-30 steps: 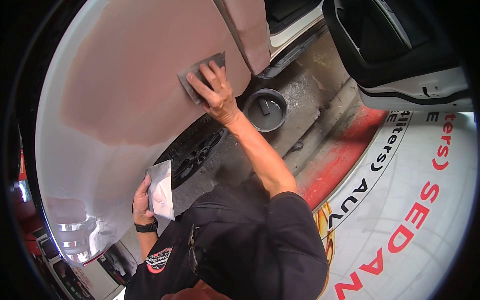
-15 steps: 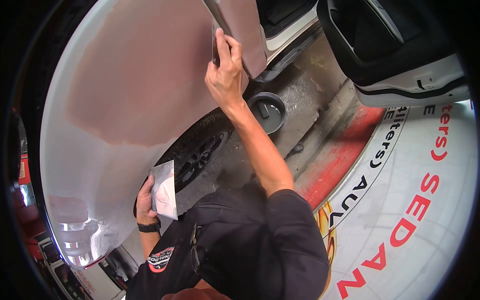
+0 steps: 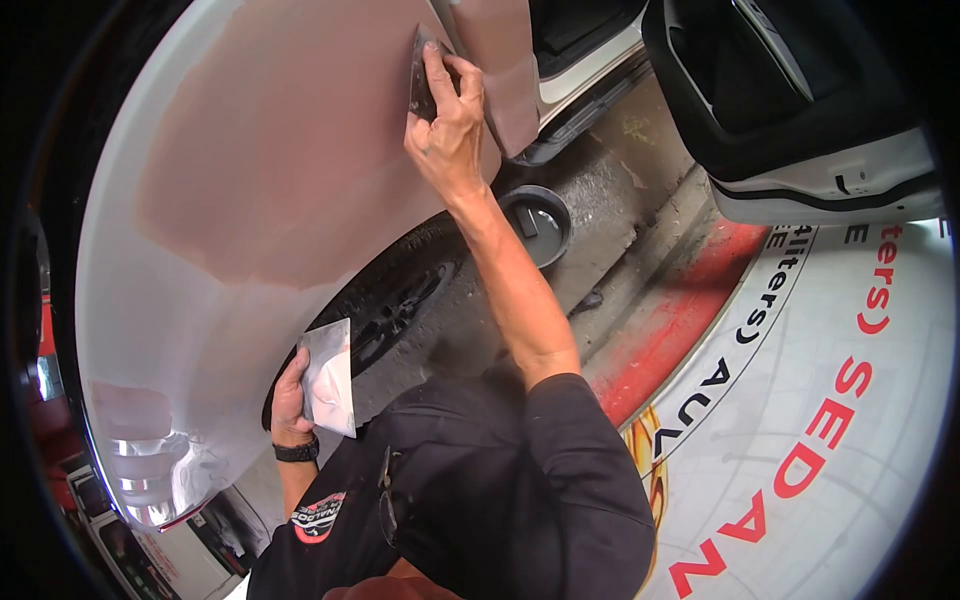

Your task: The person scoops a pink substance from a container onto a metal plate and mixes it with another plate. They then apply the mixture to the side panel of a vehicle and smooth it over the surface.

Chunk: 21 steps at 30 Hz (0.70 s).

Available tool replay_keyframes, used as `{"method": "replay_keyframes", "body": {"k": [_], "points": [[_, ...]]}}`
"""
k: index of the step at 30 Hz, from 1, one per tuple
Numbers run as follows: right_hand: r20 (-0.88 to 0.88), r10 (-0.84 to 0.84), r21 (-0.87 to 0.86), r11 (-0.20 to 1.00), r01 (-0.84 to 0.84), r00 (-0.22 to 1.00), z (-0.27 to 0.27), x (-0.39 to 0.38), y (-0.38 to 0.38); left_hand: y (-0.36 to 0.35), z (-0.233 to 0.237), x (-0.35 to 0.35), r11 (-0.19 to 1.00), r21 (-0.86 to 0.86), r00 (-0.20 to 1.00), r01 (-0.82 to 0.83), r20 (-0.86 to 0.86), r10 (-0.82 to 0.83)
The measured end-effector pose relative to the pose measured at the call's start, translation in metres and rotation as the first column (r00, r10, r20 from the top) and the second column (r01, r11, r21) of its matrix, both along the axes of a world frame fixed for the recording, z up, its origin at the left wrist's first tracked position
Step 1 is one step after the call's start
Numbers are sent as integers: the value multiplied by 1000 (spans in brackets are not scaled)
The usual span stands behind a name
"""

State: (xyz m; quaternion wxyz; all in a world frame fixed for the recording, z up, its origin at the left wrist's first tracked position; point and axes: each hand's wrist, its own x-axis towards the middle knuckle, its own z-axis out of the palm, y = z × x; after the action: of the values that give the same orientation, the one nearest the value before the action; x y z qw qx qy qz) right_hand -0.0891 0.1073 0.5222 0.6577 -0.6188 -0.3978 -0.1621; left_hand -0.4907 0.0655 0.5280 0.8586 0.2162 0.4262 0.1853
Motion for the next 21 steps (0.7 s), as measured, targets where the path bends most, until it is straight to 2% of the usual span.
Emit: {"method": "replay_keyframes", "body": {"k": [4, 8, 11, 16, 19, 21], "points": [[223, 48, -78, 996, -31, 974, -14, 1, -9, 1, 0, 6, 1000, -3, 1000, 8, -10, -8], [357, 176, -145, 981, -131, 917, -30, -10, -22, 3, 0, 12, 1000, 21, 1000, 23, -5, -23], [358, 264, -260, 949, -176, 896, -38, -26, -35, 5, 0, 15, 999, 28, 1000, 29, -6, -29], [399, 326, -307, 928, -210, 857, -55, -47, -46, 4, 0, 20, 999, 22, 999, 32, -4, -32], [372, 379, -357, 901, -246, 847, -53, -52, -58, 6, -4, 23, 998, 45, 999, 48, -5, -47], [286, 476, -404, 847, -345, 832, -46, -49, -74, 7, -4, 34, 998, 40, 997, 57, 59, -59]]}}
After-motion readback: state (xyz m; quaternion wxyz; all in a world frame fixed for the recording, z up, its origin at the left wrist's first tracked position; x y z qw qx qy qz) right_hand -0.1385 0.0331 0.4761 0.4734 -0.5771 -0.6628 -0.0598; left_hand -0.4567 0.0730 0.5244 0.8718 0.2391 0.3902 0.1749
